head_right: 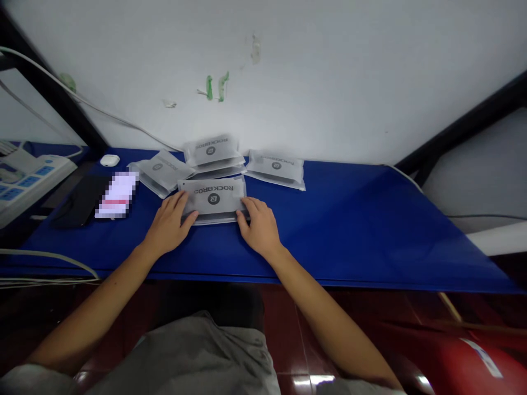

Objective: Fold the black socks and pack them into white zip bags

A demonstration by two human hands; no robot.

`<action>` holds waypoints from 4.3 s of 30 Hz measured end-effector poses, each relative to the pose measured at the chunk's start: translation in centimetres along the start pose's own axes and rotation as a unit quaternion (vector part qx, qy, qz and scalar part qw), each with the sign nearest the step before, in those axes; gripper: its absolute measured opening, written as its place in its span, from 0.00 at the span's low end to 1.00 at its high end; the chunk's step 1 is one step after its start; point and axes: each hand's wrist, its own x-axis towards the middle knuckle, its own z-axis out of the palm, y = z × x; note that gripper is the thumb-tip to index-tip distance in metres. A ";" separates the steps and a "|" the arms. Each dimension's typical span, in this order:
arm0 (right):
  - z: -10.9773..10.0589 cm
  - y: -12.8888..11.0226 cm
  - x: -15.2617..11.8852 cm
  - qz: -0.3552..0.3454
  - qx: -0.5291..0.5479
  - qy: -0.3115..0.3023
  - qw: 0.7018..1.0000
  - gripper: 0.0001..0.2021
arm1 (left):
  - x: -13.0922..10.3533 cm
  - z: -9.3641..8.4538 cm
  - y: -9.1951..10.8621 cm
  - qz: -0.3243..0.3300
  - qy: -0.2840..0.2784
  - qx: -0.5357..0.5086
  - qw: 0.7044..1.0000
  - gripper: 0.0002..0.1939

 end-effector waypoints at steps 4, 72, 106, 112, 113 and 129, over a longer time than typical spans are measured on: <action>0.0 0.2 0.0 0.024 -0.033 0.045 0.998 0.15 | -0.1 0.0 0.1 -0.044 0.043 0.028 0.998 0.24; -10.1 9.4 3.1 0.262 0.038 0.127 0.956 0.10 | 15.9 1.5 11.4 -0.066 0.005 -0.066 0.996 0.07; -6.7 11.4 6.4 0.192 -0.085 0.190 0.959 0.20 | 14.5 2.6 12.6 -0.007 0.006 0.053 0.999 0.15; -4.3 2.9 5.2 0.005 -0.023 0.063 0.998 0.14 | 9.8 0.4 10.9 -0.020 -0.078 0.047 0.996 0.14; -3.6 1.9 4.8 -0.018 -0.026 0.017 0.999 0.14 | 9.0 0.2 10.1 -0.024 -0.091 0.052 0.994 0.14; 1.4 1.2 2.0 -0.048 -0.020 -0.101 0.994 0.18 | 3.2 2.7 1.8 0.011 -0.068 -0.001 0.998 0.22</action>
